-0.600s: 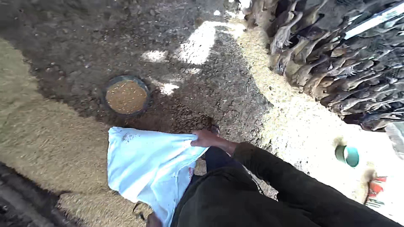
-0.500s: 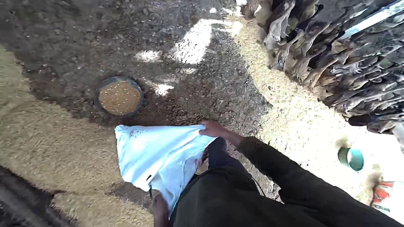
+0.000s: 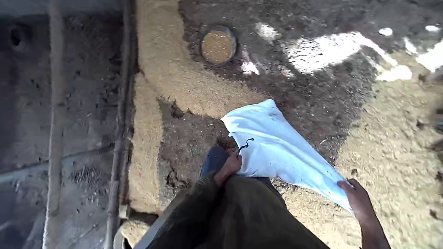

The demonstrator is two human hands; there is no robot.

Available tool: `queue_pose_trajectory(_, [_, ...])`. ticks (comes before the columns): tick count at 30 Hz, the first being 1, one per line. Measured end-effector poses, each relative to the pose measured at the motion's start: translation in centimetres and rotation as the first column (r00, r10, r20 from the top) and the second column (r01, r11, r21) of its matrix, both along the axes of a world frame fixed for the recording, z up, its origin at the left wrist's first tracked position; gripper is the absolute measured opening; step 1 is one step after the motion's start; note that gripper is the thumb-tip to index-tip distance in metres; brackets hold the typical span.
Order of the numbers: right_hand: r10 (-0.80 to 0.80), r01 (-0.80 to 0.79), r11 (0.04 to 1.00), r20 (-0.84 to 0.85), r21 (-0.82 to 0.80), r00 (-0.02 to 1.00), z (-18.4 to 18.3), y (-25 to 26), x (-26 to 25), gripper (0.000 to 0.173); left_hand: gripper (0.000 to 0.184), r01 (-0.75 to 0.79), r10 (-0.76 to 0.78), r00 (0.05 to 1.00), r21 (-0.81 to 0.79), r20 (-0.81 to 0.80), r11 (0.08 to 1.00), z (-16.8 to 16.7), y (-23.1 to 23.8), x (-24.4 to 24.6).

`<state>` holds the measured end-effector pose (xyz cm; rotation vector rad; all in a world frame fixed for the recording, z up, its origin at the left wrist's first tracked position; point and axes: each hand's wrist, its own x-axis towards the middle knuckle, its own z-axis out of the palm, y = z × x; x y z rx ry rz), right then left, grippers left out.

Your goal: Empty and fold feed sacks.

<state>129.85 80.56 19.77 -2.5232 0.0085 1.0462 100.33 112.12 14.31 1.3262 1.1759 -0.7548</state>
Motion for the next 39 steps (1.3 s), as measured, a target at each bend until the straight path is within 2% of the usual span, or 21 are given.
queue_pose_trajectory(3, [0.131, -0.132, 0.991, -0.038, -0.031, 0.991, 1.5, 1.4, -3.2, 0.038, 0.049, -0.191, 0.191, 0.981, 0.061, -0.006, 0.98, 0.4, -0.2, -5.9])
queue_pose_trajectory(6, [0.317, -0.314, 0.948, -0.076, 0.053, 0.945, 2.0, 7.0, -8.1, 0.042, 0.049, -0.469, 0.472, 0.881, 0.158, 0.018, 0.869, 1.3, 2.1, -12.6])
queue_pose_trajectory(9, [0.529, -0.516, 0.846, -0.09, 0.136, 0.844, 3.1, 14.4, -15.0, 0.045, 0.047, -0.647, 0.649, 0.758, 0.208, 0.068, 0.734, 3.0, 3.3, -21.9])
queue_pose_trajectory(12, [0.722, -0.686, 0.685, -0.101, 0.246, 0.684, 4.6, 20.3, -22.8, 0.043, 0.048, -0.766, 0.785, 0.618, 0.195, -0.04, 0.612, 5.8, 3.8, -31.3])
queue_pose_trajectory(13, [0.773, -0.73, 0.629, -0.11, 0.269, 0.625, 5.0, 21.3, -25.3, 0.042, 0.049, -0.786, 0.814, 0.581, 0.247, -0.018, 0.566, 4.8, 3.2, -34.9])
queue_pose_trajectory(15, [0.853, -0.798, 0.521, -0.143, 0.304, 0.502, 6.0, 22.4, -29.9, 0.041, 0.05, -0.81, 0.851, 0.524, 0.329, 0.035, 0.485, 3.7, 1.0, -42.1])
queue_pose_trajectory(18, [0.926, -0.843, 0.374, -0.194, 0.386, 0.322, 7.5, 23.5, -36.3, 0.044, 0.052, -0.777, 0.907, 0.42, 0.509, -0.018, 0.37, 7.2, -3.0, -51.2])
queue_pose_trajectory(19, [0.939, -0.847, 0.335, -0.224, 0.412, 0.263, 7.6, 23.6, -38.4, 0.046, 0.053, -0.7, 0.896, 0.436, 0.595, -0.081, 0.394, 9.0, -5.2, -54.2])
queue_pose_trajectory(20, [0.944, -0.848, 0.302, -0.261, 0.436, 0.202, 7.4, 23.7, -40.3, 0.049, 0.054, -0.59, 0.859, 0.484, 0.662, -0.169, 0.463, 10.9, -7.6, -56.9])
queue_pose_trajectory(22, [0.939, -0.86, 0.223, -0.339, 0.458, 0.063, 6.1, 23.8, -43.7, 0.054, 0.055, -0.432, 0.782, 0.53, 0.688, -0.328, 0.583, 12.5, -12.9, -61.0])
queue_pose_trajectory(24, [0.914, -0.877, 0.131, -0.4, 0.462, -0.074, 4.6, 23.3, -46.3, 0.062, 0.052, -0.457, 0.784, 0.468, 0.648, -0.407, 0.609, 12.5, -18.1, -61.5])
queue_pose_trajectory(28, [0.892, -0.831, -0.006, -0.373, 0.556, -0.256, 4.7, 21.6, -48.6, 0.06, 0.056, -0.559, 0.91, 0.183, 0.722, -0.371, 0.407, 14.5, -29.1, -61.6])
queue_pose_trajectory(31, [0.885, -0.745, 0.006, -0.35, 0.667, -0.306, 6.3, 20.2, -48.8, 0.063, 0.06, -0.5, 0.95, 0.048, 0.816, -0.308, 0.29, 18.4, -37.6, -63.0])
queue_pose_trajectory(33, [0.888, -0.707, 0.033, -0.345, 0.706, -0.304, 6.9, 19.9, -49.0, 0.072, 0.063, -0.482, 0.964, -0.054, 0.853, -0.259, 0.202, 21.5, -40.4, -60.5])
queue_pose_trajectory(35, [0.863, -0.695, -0.002, -0.35, 0.719, -0.364, 7.0, 21.0, -49.6, 0.086, 0.057, -0.505, 0.964, -0.116, 0.85, -0.239, 0.15, 24.2, -42.0, -56.2])
queue_pose_trajectory(36, [0.853, -0.681, -0.063, -0.315, 0.729, -0.416, 6.9, 22.0, -50.7, 0.089, 0.053, -0.511, 0.966, -0.184, 0.857, -0.179, 0.062, 25.1, -42.9, -55.1])
queue_pose_trajectory(38, [0.839, -0.636, -0.173, -0.225, 0.752, -0.495, 7.8, 24.9, -54.0, 0.087, 0.049, -0.48, 0.905, -0.42, 0.83, 0.067, -0.284, 25.6, -45.6, -55.6])
queue_pose_trajectory(39, [0.838, -0.611, -0.228, -0.167, 0.758, -0.519, 9.3, 26.1, -55.6, 0.084, 0.04, -0.459, 0.861, -0.476, 0.784, 0.18, -0.418, 26.0, -47.3, -56.0])
